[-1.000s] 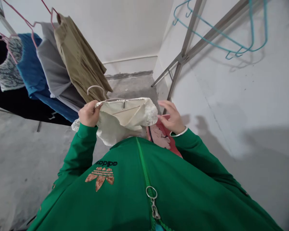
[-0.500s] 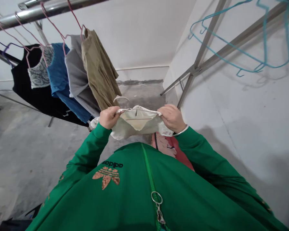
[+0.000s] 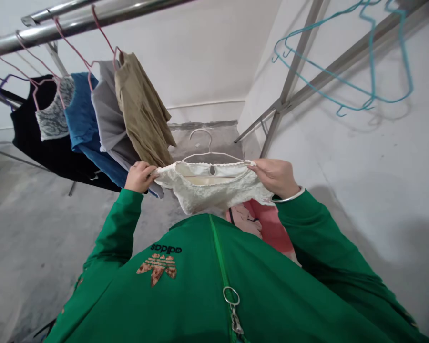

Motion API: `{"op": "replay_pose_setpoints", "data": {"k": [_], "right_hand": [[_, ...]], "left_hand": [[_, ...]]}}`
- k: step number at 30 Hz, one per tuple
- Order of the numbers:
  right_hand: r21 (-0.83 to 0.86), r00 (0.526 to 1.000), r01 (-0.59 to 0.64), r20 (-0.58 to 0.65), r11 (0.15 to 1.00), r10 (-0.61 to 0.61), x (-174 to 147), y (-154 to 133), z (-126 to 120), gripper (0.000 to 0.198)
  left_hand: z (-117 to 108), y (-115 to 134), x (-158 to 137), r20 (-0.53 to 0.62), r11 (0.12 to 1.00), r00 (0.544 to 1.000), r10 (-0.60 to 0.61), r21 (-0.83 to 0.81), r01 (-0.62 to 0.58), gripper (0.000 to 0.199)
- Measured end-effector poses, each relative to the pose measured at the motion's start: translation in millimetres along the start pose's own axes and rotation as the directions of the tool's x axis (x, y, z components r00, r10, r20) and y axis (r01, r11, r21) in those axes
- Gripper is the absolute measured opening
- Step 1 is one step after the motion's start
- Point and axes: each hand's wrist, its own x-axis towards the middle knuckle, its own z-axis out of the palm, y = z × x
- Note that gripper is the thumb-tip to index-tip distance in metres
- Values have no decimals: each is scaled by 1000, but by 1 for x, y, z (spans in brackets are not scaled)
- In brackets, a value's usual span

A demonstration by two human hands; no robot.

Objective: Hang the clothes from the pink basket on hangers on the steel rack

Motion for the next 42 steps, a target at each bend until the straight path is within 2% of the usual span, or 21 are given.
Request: {"op": "replay_pose_setpoints", "data": {"k": [2, 4, 7, 9, 13, 15, 20, 23, 26, 30, 31, 33, 35, 37, 39, 42], "right_hand": [[-8, 1000, 9, 15, 1000, -9, 2, -3, 0, 53], [-10, 999, 21, 40, 1000, -20, 5, -8, 1, 55], [23, 997, 17, 79, 1000, -18, 11, -10, -1, 54], [84, 992, -7, 125, 996, -4, 15, -6, -4, 51], [311, 963, -123, 268, 942, 37, 13, 15, -8, 39], [388, 955, -186, 287, 903, 73, 7, 29, -4, 40], [364, 935, -278, 314, 889, 164, -14, 53, 0, 34], [327, 968, -195, 216, 925, 127, -16, 50, -11, 40], [260, 994, -14, 111, 966, -16, -9, 33, -20, 54], [120, 965, 195, 156, 974, -212, -7, 7, -12, 36], [102, 961, 211, 159, 972, -225, -8, 4, -9, 34], [170, 955, 222, 161, 960, -249, -11, 1, -6, 34], [339, 947, 139, 230, 930, -226, -11, -1, -9, 31], [503, 903, -46, 391, 863, -179, -10, -5, -19, 32], [584, 816, -288, 564, 759, -125, -6, -12, -32, 37], [566, 685, -620, 728, 543, 23, 2, -17, -52, 44]], "left_hand": [[0, 13, 8, -56, 997, 996, 66, -34, -68, 57], [5, 36, 20, -44, 987, 991, 123, -96, -127, 56], [17, 69, 35, 55, 987, 997, 52, -152, -43, 40], [22, 80, 41, 55, 984, 998, -27, -176, 36, 41], [15, 80, 44, -92, 974, 995, -45, -227, 23, 42], [6, 74, 46, -135, 974, 990, -42, -227, 10, 41], [-14, 58, 49, -199, 983, 980, -26, -182, -11, 38], [-17, 53, 49, -198, 985, 980, -9, -172, -26, 37], [-16, 54, 51, -160, 983, 987, 31, -175, -60, 37], [-12, 63, 52, -126, 974, 984, 124, -176, -145, 37], [-12, 65, 52, -124, 971, 981, 150, -170, -170, 38], [-10, 67, 52, -111, 962, 971, 210, -152, -225, 39], [-9, 68, 53, -109, 953, 960, 257, -135, -270, 39], [-8, 70, 55, -119, 945, 951, 287, -125, -301, 38], [-8, 73, 58, -148, 941, 942, 300, -116, -318, 37], [-9, 76, 58, -264, 957, 930, 257, -65, -283, 33]]}}
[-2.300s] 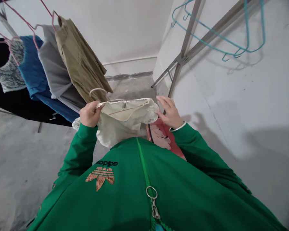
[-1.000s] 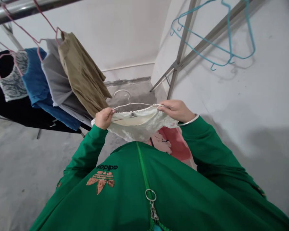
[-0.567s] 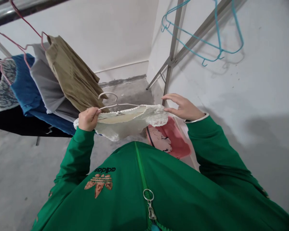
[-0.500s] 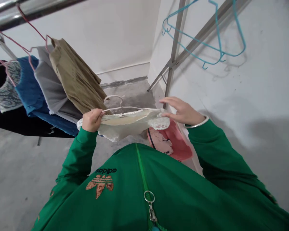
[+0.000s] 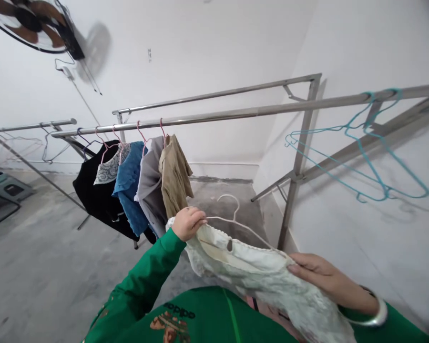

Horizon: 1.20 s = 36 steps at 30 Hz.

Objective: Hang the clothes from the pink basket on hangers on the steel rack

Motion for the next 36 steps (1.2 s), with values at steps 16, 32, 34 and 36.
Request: {"op": "replay_pose_setpoints", "data": {"k": [16, 32, 34, 36], "right_hand": [[68, 840, 153, -535, 986, -94, 84, -109, -23, 42], [-546, 674, -1, -619, 837, -403, 245, -160, 35, 25], [-587, 705, -96, -610, 804, -362, 253, -160, 42, 24], [-616, 736, -145, -590, 775, -332, 259, -160, 46, 26]], "left_hand": [[22, 27, -93, 10, 967, 984, -180, -182, 179, 23], [10, 26, -148, 16, 949, 963, -268, -168, 267, 20], [10, 26, -151, 28, 947, 962, -272, -170, 273, 20], [10, 25, -154, 42, 947, 961, -272, -168, 275, 21]]}}
